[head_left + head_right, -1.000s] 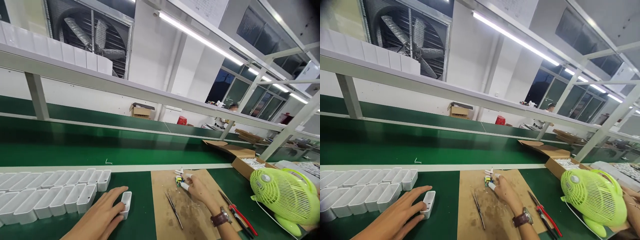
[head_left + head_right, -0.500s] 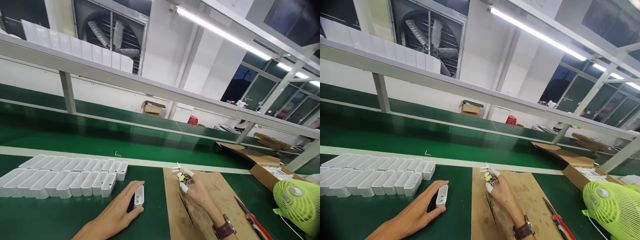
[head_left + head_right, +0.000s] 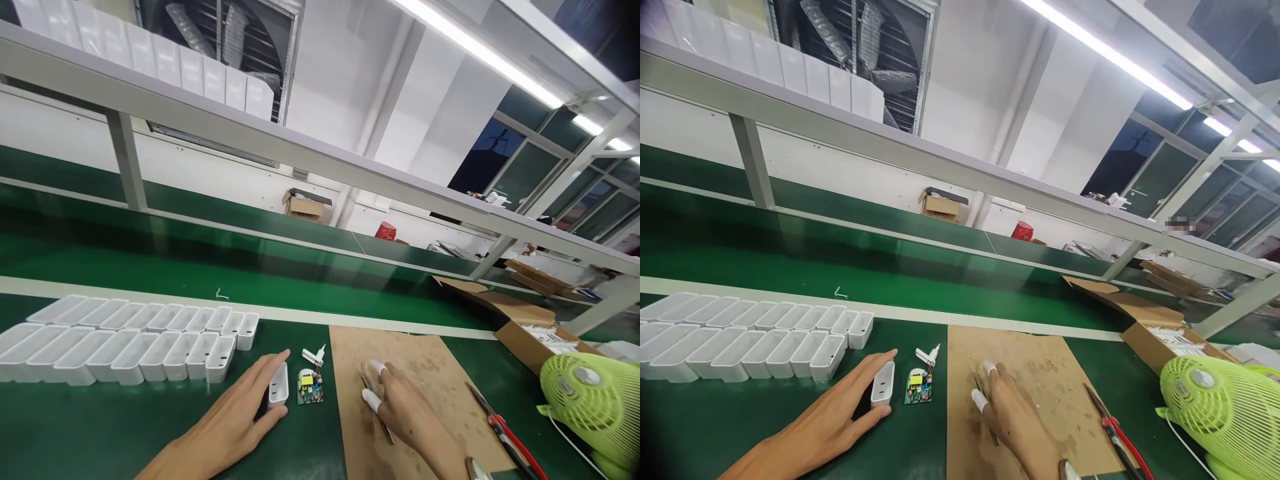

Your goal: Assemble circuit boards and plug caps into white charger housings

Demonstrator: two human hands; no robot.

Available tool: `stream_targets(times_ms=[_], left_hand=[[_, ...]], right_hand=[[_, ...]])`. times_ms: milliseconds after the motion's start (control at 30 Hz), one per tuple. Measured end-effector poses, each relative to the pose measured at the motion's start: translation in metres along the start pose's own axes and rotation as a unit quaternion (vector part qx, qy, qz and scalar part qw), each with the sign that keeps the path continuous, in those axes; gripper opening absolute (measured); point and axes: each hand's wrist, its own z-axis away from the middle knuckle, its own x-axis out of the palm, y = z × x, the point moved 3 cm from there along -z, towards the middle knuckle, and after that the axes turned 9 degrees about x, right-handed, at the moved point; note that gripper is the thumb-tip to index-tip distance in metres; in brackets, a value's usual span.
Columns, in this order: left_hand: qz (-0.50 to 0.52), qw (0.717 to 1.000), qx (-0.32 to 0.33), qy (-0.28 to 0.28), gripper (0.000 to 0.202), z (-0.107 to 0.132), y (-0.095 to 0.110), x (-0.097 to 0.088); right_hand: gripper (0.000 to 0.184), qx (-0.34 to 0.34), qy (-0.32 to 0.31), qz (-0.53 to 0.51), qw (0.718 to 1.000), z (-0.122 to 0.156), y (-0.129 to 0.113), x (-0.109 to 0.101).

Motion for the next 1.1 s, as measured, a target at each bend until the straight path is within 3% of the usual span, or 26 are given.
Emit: stream_targets(times_ms=[167,233,300,400,467,600,700,833,967,1100], left_hand=[[-0.005,1.0,0.0,0.028,0.062,-0.001,0.003,0.001],[-0.004,1.0,-0.004,0.027,0.063,-0.002,0.002,0.001],[0.001,1.0,-0.009,0.018,0.065,-0.002,0.0,0.002],[0.015,1.0,-0.026,0.002,0.068,-0.001,-0.005,0.004],[0.023,0.999,-0.041,-0.003,0.071,-0.001,-0.007,0.005],[0.041,0.997,-0.059,-0.006,0.077,0.0,-0.008,0.002],[0.044,0.997,-0.066,-0.004,0.079,-0.001,-0.008,-0.001],[0.04,0.998,-0.056,0.008,0.084,0.002,-0.009,-0.002],[0.029,0.998,-0.055,0.001,0.093,0.003,-0.01,0.0],[0.019,0.995,-0.092,-0.015,0.104,0.002,-0.009,0.001]], right_hand=[[0.051,0.013,-0.001,0.003,1.0,0.006,0.017,0.024],[0.053,-0.037,0.017,0.002,0.999,0.005,0.009,0.024],[0.06,-0.141,0.036,-0.019,0.989,0.003,-0.011,0.02],[0.088,-0.26,0.02,-0.039,0.965,-0.002,-0.05,0.016],[0.097,-0.286,-0.028,-0.024,0.958,-0.009,-0.075,0.016],[0.097,-0.28,-0.122,-0.054,0.951,-0.028,-0.109,0.011],[0.108,-0.238,-0.153,-0.067,0.957,-0.041,-0.107,0.01],[0.088,-0.219,-0.134,-0.082,0.963,-0.043,-0.085,0.028],[0.073,-0.286,-0.057,-0.142,0.946,-0.036,-0.074,0.046],[0.067,-0.342,0.015,-0.204,0.917,-0.031,-0.082,0.037]])
